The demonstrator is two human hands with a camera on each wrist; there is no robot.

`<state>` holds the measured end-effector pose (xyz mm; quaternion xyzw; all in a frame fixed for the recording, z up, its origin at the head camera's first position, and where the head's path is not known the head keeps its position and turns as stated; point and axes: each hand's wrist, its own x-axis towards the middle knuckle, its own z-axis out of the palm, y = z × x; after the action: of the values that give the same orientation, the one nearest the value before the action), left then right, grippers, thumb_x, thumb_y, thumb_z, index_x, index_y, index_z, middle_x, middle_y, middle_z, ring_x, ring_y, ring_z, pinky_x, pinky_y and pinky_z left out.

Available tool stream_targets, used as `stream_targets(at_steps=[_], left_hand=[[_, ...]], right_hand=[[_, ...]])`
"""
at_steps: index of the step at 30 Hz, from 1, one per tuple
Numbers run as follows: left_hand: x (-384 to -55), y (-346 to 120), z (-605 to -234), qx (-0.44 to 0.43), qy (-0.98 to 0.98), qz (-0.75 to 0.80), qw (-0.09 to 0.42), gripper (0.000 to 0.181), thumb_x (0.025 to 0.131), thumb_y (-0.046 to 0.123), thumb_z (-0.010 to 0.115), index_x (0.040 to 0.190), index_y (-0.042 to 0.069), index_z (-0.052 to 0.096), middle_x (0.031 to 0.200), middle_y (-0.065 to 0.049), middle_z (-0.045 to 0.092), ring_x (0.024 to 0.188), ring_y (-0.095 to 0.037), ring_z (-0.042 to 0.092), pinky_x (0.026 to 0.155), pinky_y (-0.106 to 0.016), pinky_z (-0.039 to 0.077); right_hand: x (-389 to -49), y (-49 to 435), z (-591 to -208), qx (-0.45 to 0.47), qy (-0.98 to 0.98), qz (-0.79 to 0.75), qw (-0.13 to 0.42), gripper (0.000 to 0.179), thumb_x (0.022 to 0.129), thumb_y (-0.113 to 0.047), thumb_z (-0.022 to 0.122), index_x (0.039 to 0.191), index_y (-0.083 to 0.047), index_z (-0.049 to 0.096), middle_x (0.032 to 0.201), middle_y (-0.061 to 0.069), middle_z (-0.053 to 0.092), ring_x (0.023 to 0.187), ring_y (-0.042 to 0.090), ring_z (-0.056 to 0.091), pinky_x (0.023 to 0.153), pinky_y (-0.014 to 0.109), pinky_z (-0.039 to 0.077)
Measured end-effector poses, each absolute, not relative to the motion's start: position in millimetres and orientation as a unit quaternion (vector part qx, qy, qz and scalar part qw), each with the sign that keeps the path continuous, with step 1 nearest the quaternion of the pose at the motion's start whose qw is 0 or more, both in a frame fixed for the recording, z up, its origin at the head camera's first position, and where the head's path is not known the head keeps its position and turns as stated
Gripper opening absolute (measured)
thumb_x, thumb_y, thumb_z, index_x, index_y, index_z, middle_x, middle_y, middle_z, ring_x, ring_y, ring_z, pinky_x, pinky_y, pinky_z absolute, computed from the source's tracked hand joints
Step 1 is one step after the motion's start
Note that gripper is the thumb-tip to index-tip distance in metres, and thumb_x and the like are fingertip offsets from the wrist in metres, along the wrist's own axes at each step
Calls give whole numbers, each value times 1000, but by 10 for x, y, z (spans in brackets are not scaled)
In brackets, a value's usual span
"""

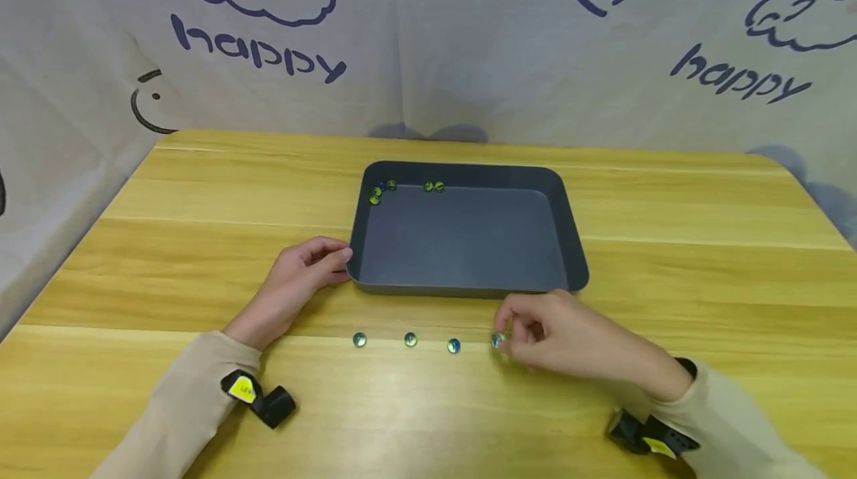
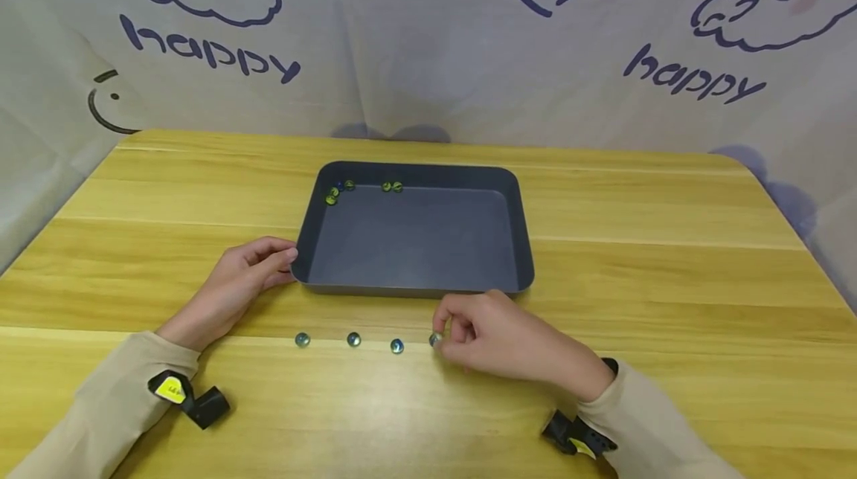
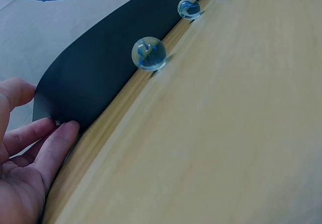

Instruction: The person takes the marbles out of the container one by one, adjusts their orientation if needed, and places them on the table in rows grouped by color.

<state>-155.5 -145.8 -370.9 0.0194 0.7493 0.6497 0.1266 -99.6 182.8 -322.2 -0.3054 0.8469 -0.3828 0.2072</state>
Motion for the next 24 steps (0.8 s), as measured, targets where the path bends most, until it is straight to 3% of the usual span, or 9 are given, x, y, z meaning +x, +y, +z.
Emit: stream_targets(at_steps=[24], left_hand=[[-1551,-1464,-3693,19,751,647,130,43,90,28,57,115,-6,53,113,-19,53,94,-22,60,82,-28,51]], right_hand=[[-1015,1807,-3325,-319,872,-311,206,6,86,-17,62,91,-15,59,60,-12,47,51,1,41,52,20,44]])
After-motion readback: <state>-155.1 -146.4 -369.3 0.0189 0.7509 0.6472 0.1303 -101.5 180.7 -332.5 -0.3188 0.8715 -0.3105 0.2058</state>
